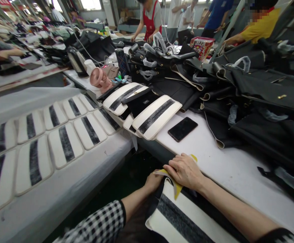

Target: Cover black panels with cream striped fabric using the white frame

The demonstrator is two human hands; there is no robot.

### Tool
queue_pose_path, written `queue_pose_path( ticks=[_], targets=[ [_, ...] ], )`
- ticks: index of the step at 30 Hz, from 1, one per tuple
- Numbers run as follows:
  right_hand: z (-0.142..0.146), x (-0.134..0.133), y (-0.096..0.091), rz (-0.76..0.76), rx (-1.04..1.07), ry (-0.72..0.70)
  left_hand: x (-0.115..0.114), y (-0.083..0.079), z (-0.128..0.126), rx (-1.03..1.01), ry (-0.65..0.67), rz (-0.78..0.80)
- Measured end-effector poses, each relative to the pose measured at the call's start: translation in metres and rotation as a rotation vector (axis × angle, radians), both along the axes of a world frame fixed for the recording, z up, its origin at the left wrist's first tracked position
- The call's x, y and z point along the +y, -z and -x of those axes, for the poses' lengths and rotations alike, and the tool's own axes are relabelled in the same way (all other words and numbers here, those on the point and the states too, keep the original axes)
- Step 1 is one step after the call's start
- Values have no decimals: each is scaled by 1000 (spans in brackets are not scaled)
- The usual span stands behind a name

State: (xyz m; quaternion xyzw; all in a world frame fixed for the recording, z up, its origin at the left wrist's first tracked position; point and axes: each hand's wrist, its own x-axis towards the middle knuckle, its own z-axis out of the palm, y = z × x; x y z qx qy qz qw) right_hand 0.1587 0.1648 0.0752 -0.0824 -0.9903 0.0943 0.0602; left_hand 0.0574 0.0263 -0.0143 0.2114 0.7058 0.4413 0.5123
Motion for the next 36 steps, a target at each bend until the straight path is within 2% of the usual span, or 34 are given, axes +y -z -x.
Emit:
queue_pose_path(
  ticks=[2, 4, 5, 7, 9, 11, 14, 20, 30, 36],
  targets=[
    [3, 2, 1, -1, 0, -37, -8, -12, 7, -2, -113, -88],
    [5, 3, 1, 4, -1, -74, -22, -32, 11, -45, -206, -269],
    [6, 4, 1, 3, 0, -93, -30, -44, 10, -56, -202, -353],
    [9, 4, -1, -4, 11, -132, -43, -66, 8, 23, -115, -414],
    [11, 4, -3, -7, 28, -162, -49, -82, 5, 217, -2, -352],
    [12, 4, -4, -2, 43, -187, -50, -90, 3, 384, 59, -291],
    [12, 4, -5, 5, 44, -218, -48, -93, 0, 437, 106, -280],
    [11, 5, -5, 9, 25, -269, -49, -92, -6, 447, 110, -240],
    [10, 6, -6, -35, -25, -318, -48, -95, -8, 593, 173, -197],
    [7, 6, -6, -24, -49, -325, -48, -92, -10, 631, 206, -187]
  ],
)
